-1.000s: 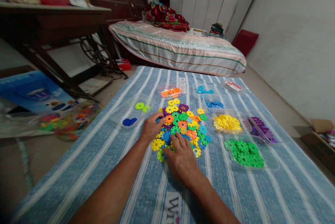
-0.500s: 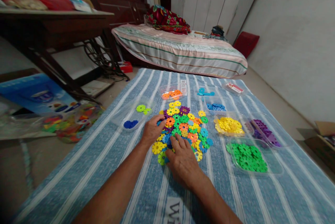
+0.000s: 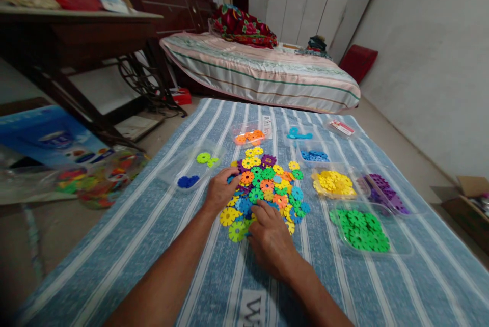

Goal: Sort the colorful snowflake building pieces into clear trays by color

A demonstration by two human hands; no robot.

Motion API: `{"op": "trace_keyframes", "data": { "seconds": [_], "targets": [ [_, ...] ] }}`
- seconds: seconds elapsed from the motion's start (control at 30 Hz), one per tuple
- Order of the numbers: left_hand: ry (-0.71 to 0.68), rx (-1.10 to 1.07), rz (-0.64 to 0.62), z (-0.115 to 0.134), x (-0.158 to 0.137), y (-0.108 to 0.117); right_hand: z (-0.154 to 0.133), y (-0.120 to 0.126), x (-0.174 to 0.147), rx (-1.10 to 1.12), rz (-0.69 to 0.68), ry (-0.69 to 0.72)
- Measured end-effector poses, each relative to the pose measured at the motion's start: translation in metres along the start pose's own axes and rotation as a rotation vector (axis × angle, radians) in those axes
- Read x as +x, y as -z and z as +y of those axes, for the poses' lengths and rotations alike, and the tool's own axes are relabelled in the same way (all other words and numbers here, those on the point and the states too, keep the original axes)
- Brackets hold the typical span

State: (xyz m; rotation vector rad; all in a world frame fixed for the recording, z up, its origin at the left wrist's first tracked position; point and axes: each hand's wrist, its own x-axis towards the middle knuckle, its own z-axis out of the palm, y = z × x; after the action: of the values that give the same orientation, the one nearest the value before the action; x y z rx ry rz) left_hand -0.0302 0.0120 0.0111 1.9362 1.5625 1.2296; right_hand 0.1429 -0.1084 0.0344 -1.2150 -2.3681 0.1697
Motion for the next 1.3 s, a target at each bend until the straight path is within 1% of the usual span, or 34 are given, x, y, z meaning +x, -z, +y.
{"op": "trace_keyframes", "data": {
  "seconds": [0.1,0.23,0.33,0.4,0.47,0.5,0.57,0.6,0.63,0.67,0.7,0.77,0.83,0.9,0.97,1.07,1.3],
  "targets": [
    [0.005,-0.005,-0.002,0.000,0.000,-0.001,0.005,0.006,-0.007,0.006,0.046,-0.014],
    [0.016,-0.004,-0.004,0.000,0.000,0.000,0.011,0.019,-0.004,0.011,0.031,0.019],
    [0.015,-0.007,-0.006,0.000,0.000,0.001,0.028,0.039,0.018,-0.027,0.033,0.077],
    [0.014,-0.008,-0.007,0.000,0.001,0.001,0.051,0.060,0.044,-0.088,0.075,0.107],
    [0.019,-0.006,-0.004,-0.001,0.001,0.002,0.080,0.084,0.073,-0.198,0.195,0.078],
    [0.021,-0.005,-0.002,-0.002,0.001,0.002,0.094,0.097,0.086,-0.267,0.280,0.023],
    [0.019,-0.005,0.000,-0.003,0.002,0.002,0.115,0.115,0.105,-0.404,0.477,-0.157],
    [0.017,-0.007,0.001,-0.003,0.002,0.002,0.120,0.119,0.109,-0.450,0.553,-0.235],
    [0.016,-0.010,0.002,-0.004,0.002,0.002,0.123,0.118,0.109,-0.471,0.600,-0.288],
    [0.015,-0.013,0.004,-0.004,0.002,0.002,0.121,0.114,0.106,-0.464,0.612,-0.304],
    [0.015,-0.016,0.005,-0.004,0.002,0.002,0.117,0.105,0.100,-0.432,0.591,-0.288],
    [0.017,-0.022,0.005,-0.003,0.002,0.003,0.102,0.080,0.080,-0.327,0.485,-0.205],
    [0.020,-0.025,0.003,-0.003,0.001,0.003,0.085,0.052,0.058,-0.244,0.390,-0.159],
    [0.026,-0.024,0.000,-0.003,0.001,0.003,0.071,0.030,0.038,-0.191,0.346,-0.140],
    [0.032,-0.019,-0.003,-0.002,0.001,0.003,0.061,0.016,0.024,-0.139,0.324,-0.123],
    [0.038,-0.012,-0.006,-0.002,0.000,0.002,0.053,0.009,0.012,-0.051,0.308,-0.092],
    [0.037,-0.021,-0.008,-0.002,0.001,0.000,0.036,0.010,-0.005,0.028,0.300,-0.090]
  ]
}}
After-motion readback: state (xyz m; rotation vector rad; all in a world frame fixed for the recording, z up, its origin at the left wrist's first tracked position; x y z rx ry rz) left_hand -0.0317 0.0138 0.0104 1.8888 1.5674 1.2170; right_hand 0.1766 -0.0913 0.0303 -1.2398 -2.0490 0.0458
